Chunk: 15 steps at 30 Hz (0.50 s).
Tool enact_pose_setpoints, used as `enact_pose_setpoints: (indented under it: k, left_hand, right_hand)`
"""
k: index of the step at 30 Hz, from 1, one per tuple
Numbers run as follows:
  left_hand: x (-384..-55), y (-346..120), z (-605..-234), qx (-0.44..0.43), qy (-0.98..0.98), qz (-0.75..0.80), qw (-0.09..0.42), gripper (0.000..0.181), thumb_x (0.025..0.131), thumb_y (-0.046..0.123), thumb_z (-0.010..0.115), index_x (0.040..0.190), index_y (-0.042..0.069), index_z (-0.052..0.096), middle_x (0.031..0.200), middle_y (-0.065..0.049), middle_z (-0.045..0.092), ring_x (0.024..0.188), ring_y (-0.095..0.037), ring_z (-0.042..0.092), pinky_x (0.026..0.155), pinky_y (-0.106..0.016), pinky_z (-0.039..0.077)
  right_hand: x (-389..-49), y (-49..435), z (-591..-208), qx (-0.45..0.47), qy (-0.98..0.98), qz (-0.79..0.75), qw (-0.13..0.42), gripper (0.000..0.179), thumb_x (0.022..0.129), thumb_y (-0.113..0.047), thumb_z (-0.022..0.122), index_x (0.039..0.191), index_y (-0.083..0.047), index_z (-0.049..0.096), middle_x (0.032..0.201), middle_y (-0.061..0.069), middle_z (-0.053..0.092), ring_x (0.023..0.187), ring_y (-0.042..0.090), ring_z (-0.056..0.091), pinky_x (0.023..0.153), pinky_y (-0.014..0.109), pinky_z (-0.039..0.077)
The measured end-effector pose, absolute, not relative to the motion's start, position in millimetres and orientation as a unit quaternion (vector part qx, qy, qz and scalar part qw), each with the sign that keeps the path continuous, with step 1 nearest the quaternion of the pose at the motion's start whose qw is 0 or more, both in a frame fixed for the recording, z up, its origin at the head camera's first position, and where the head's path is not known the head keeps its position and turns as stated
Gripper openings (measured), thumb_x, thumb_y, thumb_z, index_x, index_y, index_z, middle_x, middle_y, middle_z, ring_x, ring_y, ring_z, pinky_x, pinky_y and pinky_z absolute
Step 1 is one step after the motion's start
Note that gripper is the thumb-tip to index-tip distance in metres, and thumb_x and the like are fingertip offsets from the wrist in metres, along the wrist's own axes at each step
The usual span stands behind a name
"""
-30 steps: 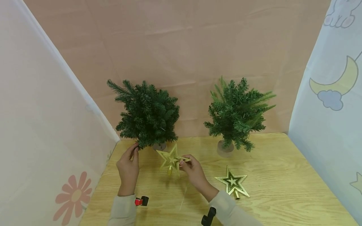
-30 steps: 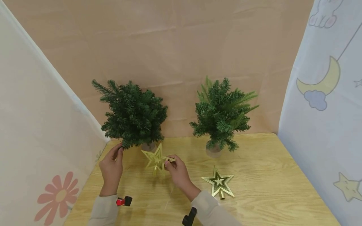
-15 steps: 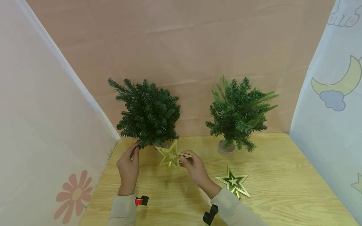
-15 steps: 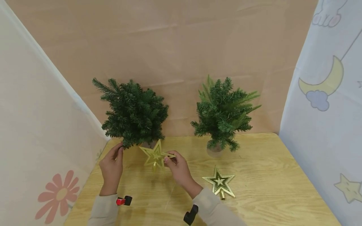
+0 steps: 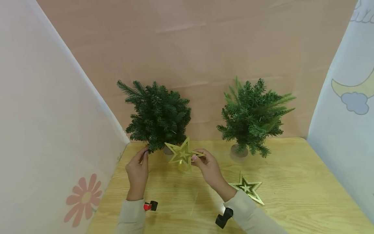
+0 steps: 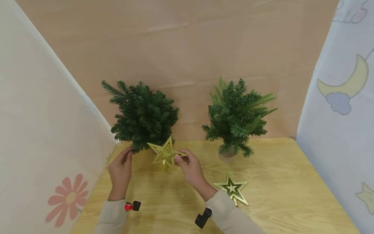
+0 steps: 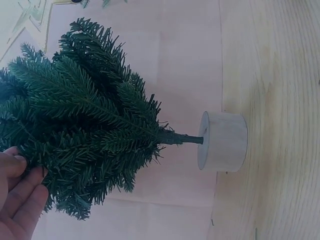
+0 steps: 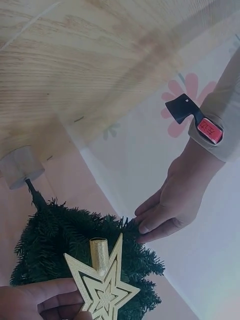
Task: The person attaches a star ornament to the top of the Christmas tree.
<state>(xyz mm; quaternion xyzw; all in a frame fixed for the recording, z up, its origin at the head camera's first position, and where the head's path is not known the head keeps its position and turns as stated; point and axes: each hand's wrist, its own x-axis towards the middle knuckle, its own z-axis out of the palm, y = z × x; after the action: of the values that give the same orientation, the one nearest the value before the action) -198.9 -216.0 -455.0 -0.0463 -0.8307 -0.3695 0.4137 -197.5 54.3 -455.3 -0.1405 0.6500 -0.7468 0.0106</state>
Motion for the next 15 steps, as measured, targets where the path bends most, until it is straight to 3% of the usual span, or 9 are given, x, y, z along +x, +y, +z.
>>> enact_pose_setpoints:
  k: [4, 11, 15]
  left_hand:
    - [-200.0, -216.5, -454.1, -0.048, -0.829, -0.369, 0.417, 0.021, 0.093, 0.002, 0.066, 0.112, 0.004, 0.074, 0.107, -0.011, 0.072, 0.091, -0.026, 0.071, 0.074, -0.037, 0.057]
    - [-199.7, -218.9, -454.9, -0.052, -0.831, -0.361, 0.420, 0.021, 0.094, 0.005, 0.066, 0.112, 0.007, 0.074, 0.107, -0.012, 0.072, 0.089, -0.028, 0.071, 0.072, -0.040, 0.058]
    - [-199.8, -219.3, -455.3, -0.052, -0.833, -0.361, 0.417, 0.021, 0.093, 0.005, 0.066, 0.112, 0.008, 0.074, 0.107, -0.011, 0.072, 0.090, -0.027, 0.071, 0.072, -0.040, 0.058]
  right_hand:
    - [-200.1, 54.4, -452.2, -0.158, 0.641, -0.751, 0.002, 0.037, 0.096, -0.023, 0.064, 0.126, -0.002, 0.057, 0.110, 0.025, 0.056, 0.097, 0.039, 0.061, 0.090, 0.044, 0.054]
    - [-201.7, 55.0, -447.2, -0.165, 0.639, -0.751, -0.005, 0.036, 0.097, -0.020, 0.063, 0.126, -0.001, 0.056, 0.111, 0.028, 0.055, 0.093, 0.027, 0.063, 0.088, 0.039, 0.055]
    - [-202.2, 56.2, -442.9, -0.162, 0.646, -0.746, -0.011, 0.035, 0.097, -0.022, 0.063, 0.126, -0.003, 0.057, 0.110, 0.025, 0.057, 0.095, 0.032, 0.064, 0.089, 0.040, 0.055]
